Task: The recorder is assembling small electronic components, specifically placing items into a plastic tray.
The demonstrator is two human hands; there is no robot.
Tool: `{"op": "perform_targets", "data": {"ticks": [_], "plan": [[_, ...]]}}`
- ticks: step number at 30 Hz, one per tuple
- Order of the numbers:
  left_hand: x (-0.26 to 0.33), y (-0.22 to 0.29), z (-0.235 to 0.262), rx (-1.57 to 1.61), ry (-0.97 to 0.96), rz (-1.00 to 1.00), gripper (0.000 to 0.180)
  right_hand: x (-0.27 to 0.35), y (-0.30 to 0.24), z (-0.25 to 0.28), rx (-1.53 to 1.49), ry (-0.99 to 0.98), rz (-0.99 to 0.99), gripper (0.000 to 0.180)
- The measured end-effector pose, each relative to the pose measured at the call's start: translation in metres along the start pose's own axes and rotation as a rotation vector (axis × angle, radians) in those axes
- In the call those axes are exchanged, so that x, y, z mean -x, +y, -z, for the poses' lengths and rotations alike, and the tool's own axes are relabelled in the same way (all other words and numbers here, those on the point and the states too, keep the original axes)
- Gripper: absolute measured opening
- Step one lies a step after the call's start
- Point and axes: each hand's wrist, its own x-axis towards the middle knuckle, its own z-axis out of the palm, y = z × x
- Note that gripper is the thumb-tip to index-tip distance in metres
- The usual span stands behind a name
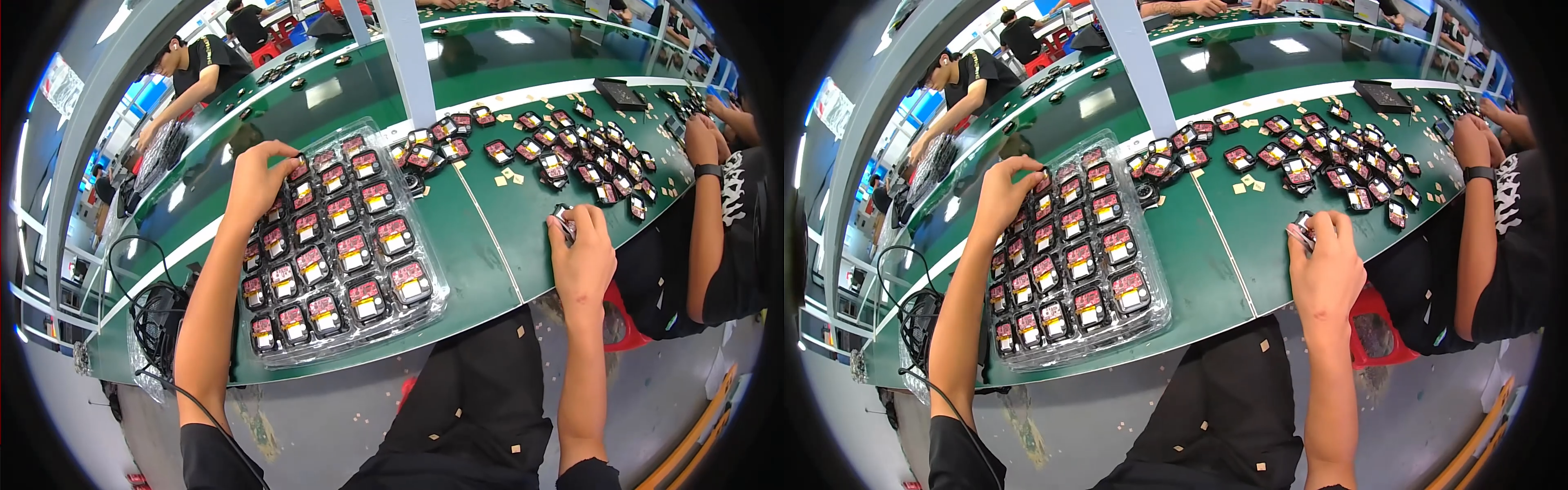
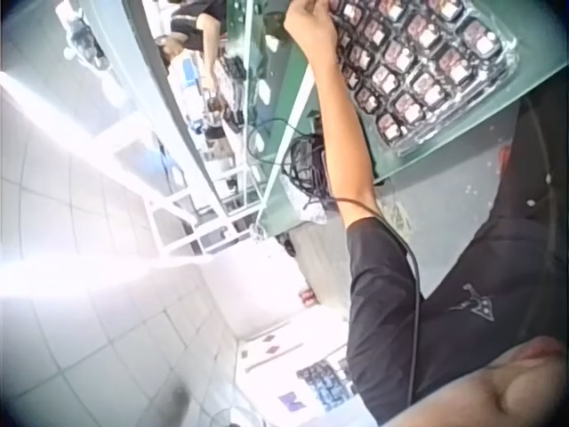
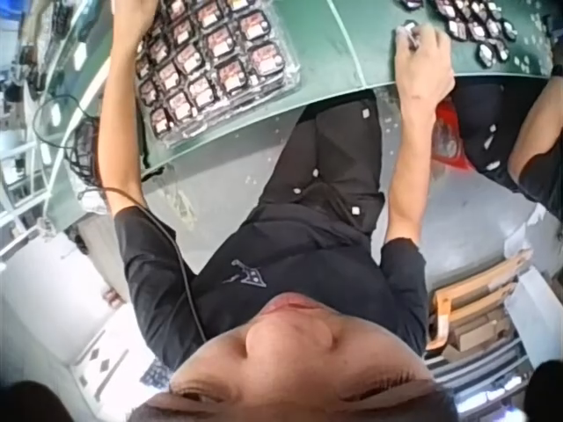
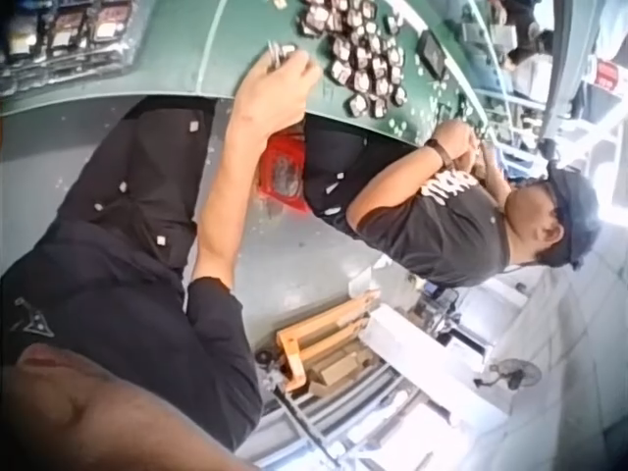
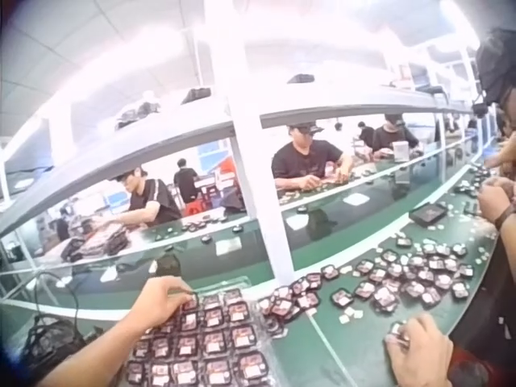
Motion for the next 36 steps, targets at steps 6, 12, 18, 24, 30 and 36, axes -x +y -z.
{"op": "perform_targets", "data": {"ticks": [6, 12, 18, 24, 30, 36], "plan": [[0.005, 0.006, -0.003, -0.146, -0.025, -0.087, 0.021, 0.000, 0.002, 0.004, -0.057, -0.029, -0.004, 0.024], [0.035, 0.033, 0.007, -0.334, 0.217, -0.227, 0.024, 0.020, -0.006, 0.024, -0.418, -0.234, 0.289, 0.037], [0.108, 0.150, 0.036, 0.384, -0.169, -0.338, 0.026, 0.064, -0.016, 0.048, -0.775, -0.273, 0.544, 0.063], [0.189, 0.185, -0.008, 0.922, -0.494, -0.180, 0.059, 0.076, -0.035, 0.061, -1.081, -0.369, 0.579, 0.060], [0.228, 0.193, -0.068, 0.951, -0.007, -0.293, 0.070, 0.094, -0.041, 0.070, -1.244, -0.763, 0.135, 0.043], [0.244, 0.192, -0.071, 0.858, 0.025, -0.118, 0.062, 0.103, -0.042, 0.063, -1.174, -0.810, 0.104, 0.030]]}}
